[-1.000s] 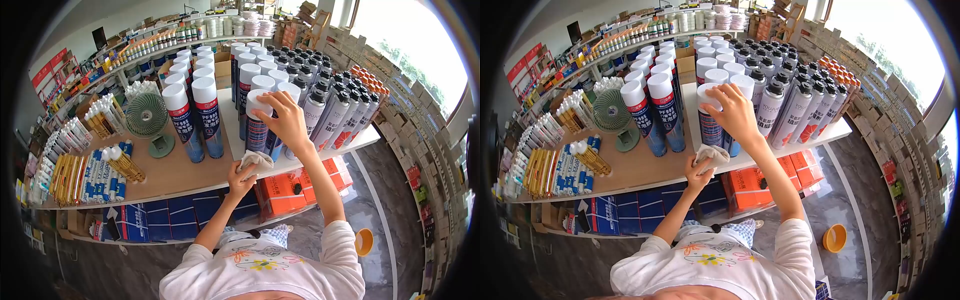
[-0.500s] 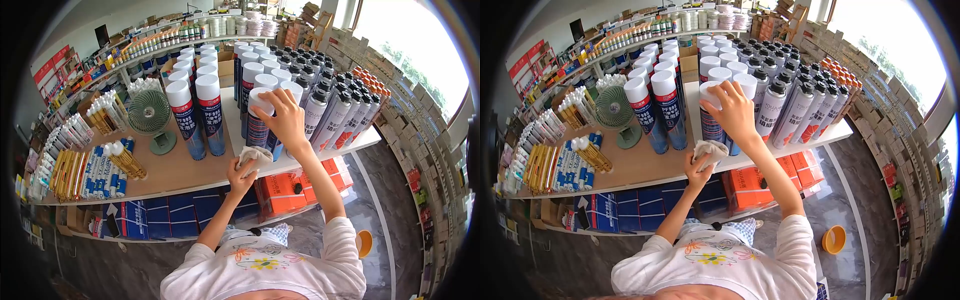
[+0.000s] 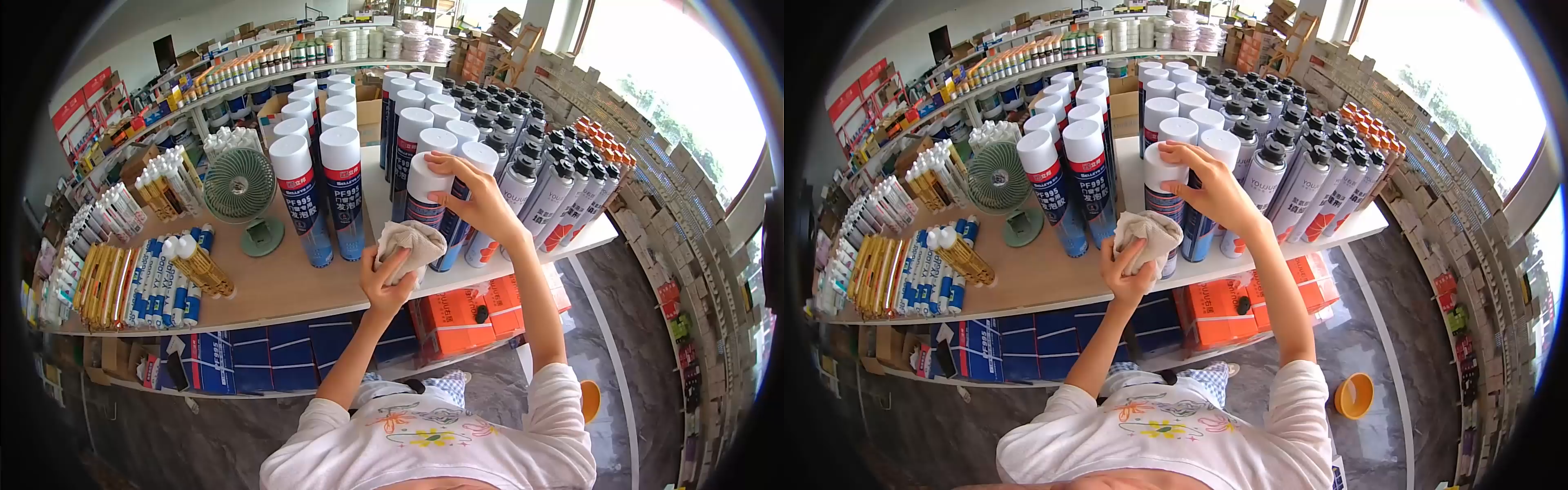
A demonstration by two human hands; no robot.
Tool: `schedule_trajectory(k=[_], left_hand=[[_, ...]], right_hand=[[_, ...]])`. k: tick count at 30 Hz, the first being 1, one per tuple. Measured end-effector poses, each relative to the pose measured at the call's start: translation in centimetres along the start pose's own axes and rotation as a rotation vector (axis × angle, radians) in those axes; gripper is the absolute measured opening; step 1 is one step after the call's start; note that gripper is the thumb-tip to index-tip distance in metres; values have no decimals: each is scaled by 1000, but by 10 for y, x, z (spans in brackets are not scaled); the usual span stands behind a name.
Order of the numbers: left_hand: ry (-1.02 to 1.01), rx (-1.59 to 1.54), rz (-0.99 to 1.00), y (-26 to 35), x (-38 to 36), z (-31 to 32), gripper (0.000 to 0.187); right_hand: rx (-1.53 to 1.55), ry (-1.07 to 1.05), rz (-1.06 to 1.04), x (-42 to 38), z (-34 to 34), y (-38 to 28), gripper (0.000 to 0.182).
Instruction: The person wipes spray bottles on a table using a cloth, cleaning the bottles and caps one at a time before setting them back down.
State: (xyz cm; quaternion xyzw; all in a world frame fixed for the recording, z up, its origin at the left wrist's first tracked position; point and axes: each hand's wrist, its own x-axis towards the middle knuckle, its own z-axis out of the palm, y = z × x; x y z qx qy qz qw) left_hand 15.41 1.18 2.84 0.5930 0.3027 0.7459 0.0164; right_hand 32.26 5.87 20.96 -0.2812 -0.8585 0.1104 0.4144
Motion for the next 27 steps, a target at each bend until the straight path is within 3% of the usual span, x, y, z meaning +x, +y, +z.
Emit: schedule_trajectory(k=[7, 12, 20, 27], left_hand=[[-68, 39, 39, 0, 22, 10, 50], [-119, 168, 222, -17, 11, 4, 48], [-287, 143, 116, -40, -35, -17, 47], [-181, 125, 177, -7, 32, 3, 48]], right_hand=[[-21, 118, 8, 0, 16, -4, 36], [-106, 229, -24, 0, 28, -4, 37], [-121, 322, -21, -1, 38, -2, 33], [-113, 320, 17, 0, 39, -5, 35]])
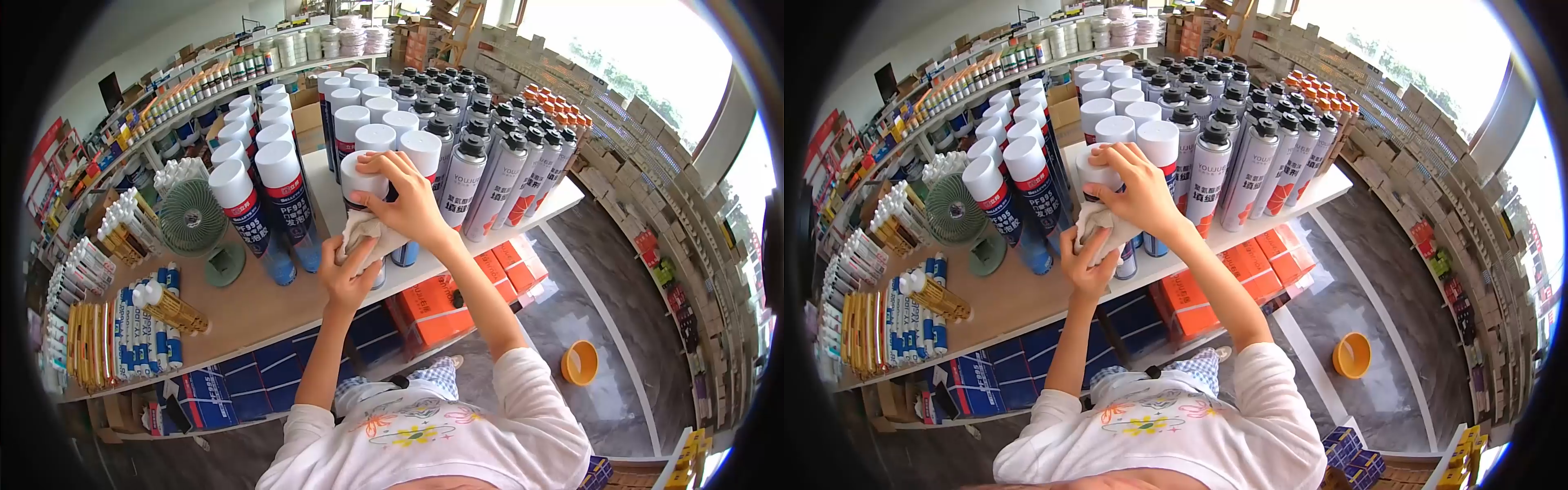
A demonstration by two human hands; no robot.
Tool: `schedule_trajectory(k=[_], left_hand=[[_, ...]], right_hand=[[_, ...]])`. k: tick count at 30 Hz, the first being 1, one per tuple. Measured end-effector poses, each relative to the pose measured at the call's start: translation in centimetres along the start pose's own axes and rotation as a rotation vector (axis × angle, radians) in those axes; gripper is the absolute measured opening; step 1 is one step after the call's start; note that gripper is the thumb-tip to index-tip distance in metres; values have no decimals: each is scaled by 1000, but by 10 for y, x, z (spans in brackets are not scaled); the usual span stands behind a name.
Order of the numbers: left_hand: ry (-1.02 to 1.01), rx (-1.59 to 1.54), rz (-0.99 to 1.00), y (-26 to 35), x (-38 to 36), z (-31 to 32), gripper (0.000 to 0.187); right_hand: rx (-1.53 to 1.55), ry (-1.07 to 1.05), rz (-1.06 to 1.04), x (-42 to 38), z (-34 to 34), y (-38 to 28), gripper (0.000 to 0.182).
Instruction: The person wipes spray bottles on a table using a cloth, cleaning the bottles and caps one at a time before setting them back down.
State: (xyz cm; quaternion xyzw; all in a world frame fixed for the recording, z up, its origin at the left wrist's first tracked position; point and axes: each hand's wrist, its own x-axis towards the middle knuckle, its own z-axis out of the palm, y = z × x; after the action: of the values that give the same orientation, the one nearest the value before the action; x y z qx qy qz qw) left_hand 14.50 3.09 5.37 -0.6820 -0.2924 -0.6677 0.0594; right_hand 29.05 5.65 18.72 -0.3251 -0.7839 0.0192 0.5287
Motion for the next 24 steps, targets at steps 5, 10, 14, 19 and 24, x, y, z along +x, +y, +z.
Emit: schedule_trajectory(k=[5, 10, 14, 19, 24], left_hand=[[-37, 43, 21, -19, -58, 6, 49], [-119, 64, 119, -11, -42, 6, 49], [71, 38, 77, -3, -4, 10, 52], [-118, 139, 304, -25, -36, 4, 49], [-207, 86, 142, -12, -41, -2, 51]], right_hand=[[1, -3, -7, 0, 2, 4, 36], [-9, 37, -41, 0, 4, 4, 37], [-20, 28, -30, 0, 3, 1, 36], [-21, 18, -31, 0, 4, -1, 35], [-84, 48, -99, 2, 8, 3, 38]])
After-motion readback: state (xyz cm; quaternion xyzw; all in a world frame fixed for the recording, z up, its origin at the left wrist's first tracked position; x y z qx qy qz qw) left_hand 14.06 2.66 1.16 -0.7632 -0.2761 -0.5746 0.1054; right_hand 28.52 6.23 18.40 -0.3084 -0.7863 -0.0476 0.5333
